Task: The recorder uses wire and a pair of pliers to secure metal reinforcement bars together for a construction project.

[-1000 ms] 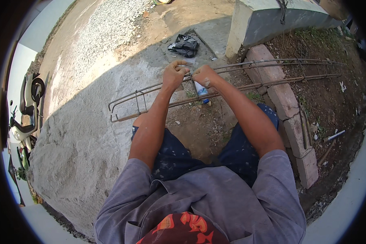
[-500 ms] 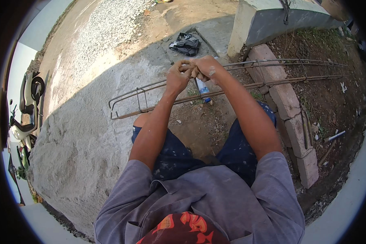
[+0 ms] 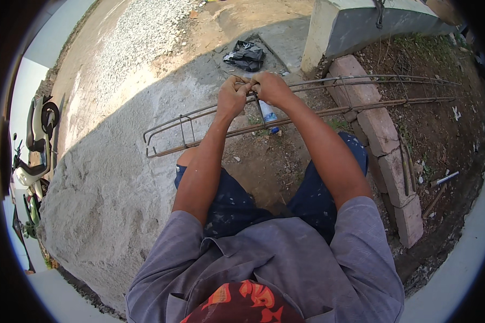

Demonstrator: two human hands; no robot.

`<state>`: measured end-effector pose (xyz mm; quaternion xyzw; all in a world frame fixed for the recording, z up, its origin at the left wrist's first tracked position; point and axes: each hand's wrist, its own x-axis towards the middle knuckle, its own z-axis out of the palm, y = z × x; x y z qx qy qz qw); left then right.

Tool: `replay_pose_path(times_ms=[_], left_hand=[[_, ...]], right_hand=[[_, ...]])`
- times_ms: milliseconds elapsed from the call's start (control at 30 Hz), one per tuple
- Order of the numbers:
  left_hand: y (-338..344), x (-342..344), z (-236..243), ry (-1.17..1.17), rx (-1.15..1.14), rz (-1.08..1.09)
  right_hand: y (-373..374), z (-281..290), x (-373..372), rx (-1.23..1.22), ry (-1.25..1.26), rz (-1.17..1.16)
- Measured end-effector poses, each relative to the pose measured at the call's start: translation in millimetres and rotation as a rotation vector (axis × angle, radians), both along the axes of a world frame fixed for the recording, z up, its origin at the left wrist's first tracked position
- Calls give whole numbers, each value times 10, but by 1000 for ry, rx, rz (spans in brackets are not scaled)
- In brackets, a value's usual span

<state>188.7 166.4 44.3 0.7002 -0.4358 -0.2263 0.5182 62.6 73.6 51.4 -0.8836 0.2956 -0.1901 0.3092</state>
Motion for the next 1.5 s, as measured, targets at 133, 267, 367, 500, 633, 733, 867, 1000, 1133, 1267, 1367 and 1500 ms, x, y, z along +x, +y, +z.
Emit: replay_pose_path(times_ms=[133,267,367,500,633,733,867,1000,1133,1267,1367,1500], left_hand=[[-76,40,19,6,24,-40],[-202,147,-63,24,40,-120],[-291,256,-91,95,74,-214],[-296,301,-181,134,59,-219],[-353,297,-163,0,107,-175],[-324,348,-161,-64,102,-108],[-320,344,-73,55,128,-38],[-234,313,-6,135,117,16],[-75,313,65,183,87,82],[281,137,134,609,428,-95],[322,-119,-115,926,339,-34],[154,-271,-234,1249,119,-118]], right_hand=[[25,0,-26,-82,69,-20],[77,-39,-49,-130,42,-5],[53,-16,-70,-176,-17,78],[-16,153,-86,-253,99,333],[-181,239,-2,-642,144,617],[-186,331,149,-657,349,735],[-244,392,233,-731,329,716],[-264,371,244,-758,472,678],[-304,314,195,-717,481,554],[-155,240,169,-645,456,360],[51,186,196,-563,370,180],[163,168,161,-428,361,-60]])
